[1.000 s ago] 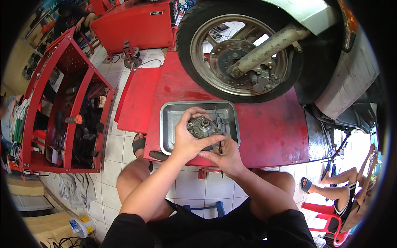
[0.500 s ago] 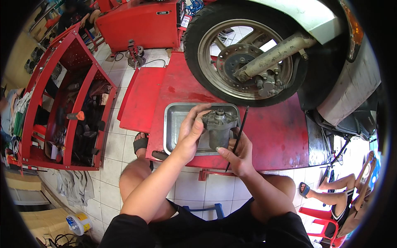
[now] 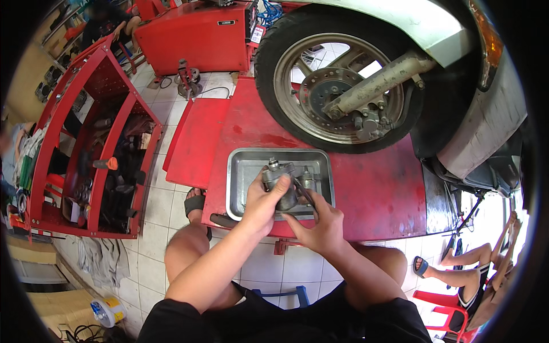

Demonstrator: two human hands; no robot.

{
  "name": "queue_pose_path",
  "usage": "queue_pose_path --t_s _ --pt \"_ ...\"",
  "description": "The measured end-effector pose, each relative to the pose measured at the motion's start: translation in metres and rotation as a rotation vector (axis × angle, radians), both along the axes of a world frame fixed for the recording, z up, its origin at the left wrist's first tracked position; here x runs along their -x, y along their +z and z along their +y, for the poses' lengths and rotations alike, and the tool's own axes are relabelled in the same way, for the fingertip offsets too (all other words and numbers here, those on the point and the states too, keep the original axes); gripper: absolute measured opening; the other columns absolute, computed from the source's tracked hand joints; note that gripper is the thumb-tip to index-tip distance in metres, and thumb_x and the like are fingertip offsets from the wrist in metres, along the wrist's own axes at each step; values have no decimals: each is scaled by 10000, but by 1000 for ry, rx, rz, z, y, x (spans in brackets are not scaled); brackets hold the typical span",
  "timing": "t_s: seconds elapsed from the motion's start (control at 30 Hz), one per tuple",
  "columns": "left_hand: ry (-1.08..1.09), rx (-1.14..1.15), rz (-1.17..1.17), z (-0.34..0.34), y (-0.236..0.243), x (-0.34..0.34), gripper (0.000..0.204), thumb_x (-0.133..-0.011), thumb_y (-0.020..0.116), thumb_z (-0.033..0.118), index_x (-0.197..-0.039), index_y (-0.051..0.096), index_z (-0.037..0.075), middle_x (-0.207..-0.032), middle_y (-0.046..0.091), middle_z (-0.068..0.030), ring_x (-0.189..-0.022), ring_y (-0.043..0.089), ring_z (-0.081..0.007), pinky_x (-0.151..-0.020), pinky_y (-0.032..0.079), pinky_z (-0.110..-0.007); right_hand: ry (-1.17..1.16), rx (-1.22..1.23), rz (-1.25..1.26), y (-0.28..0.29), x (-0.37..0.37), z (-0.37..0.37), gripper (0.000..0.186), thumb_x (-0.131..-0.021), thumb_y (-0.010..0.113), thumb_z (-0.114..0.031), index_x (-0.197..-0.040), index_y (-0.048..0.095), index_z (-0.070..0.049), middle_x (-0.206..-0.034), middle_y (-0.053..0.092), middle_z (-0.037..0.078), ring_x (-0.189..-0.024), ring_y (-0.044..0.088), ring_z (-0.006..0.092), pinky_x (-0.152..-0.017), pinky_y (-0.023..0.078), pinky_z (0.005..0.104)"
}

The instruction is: The person disassembles a cylindrical motorcycle part using a screwdriver, removing small components and placing them into a metal tray. They repeatedly probe and manipulate the part, occasionally pausing to adjust the camera.

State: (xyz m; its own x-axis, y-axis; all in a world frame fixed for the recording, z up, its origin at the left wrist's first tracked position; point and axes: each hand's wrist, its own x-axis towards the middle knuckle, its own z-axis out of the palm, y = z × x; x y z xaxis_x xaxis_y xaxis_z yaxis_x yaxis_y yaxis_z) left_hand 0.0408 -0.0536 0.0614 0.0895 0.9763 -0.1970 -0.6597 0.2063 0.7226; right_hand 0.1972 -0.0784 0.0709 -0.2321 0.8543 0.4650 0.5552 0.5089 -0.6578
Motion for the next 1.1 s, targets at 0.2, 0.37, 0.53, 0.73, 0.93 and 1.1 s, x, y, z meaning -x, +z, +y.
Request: queue_pose_path --t_s 0.2,0.37,0.53,0.73,0.93,1.1 --pt "-163 172 -350 4 4 15 816 -873 389 795 -1182 542 55 -951 623 -115 -821 619 -239 -723 509 -399 -35 200 120 40 -23 7 343 -845 730 -63 -1145 618 63 -745 581 68 -541 441 154 -508 371 255" --pt "-153 168 -255 4 11 20 736 -903 434 744 -1153 589 70 -827 613 -88 -683 595 -237 -662 483 -378 -20 38 -109 43 -36 16 191 -894 646 -45 -1065 650 40 -780 609 133 -647 584 298 -575 466 386" --pt "-191 107 -189 8 17 28 580 -927 558 612 -1128 599 69 -800 617 -79 -663 604 -227 -641 496 -356 -52 -129 -260 49 -41 15 171 -838 691 -62 -997 679 -1 -789 605 111 -681 596 306 -585 480 405" --pt "-190 16 -52 5 17 35 487 -936 633 481 -1152 591 46 -814 605 -96 -671 608 -220 -627 502 -355 -34 -186 -327 54 -41 11 175 -805 723 -81 -966 686 -22 -787 596 84 -674 590 269 -571 478 385" --pt "-183 52 53 5 16 37 490 -937 635 467 -1178 591 42 -832 605 -99 -682 611 -222 -636 505 -354 -33 -233 -282 53 -42 13 172 -793 732 -78 -950 686 -27 -770 580 75 -666 580 263 -566 473 380" --pt "-125 101 87 8 23 31 367 -900 728 357 -1018 615 29 -772 623 -91 -621 610 -193 -572 503 -331 -43 -223 -323 54 -42 13 164 -776 738 -73 -924 680 -35 -763 570 68 -662 576 256 -562 470 376"
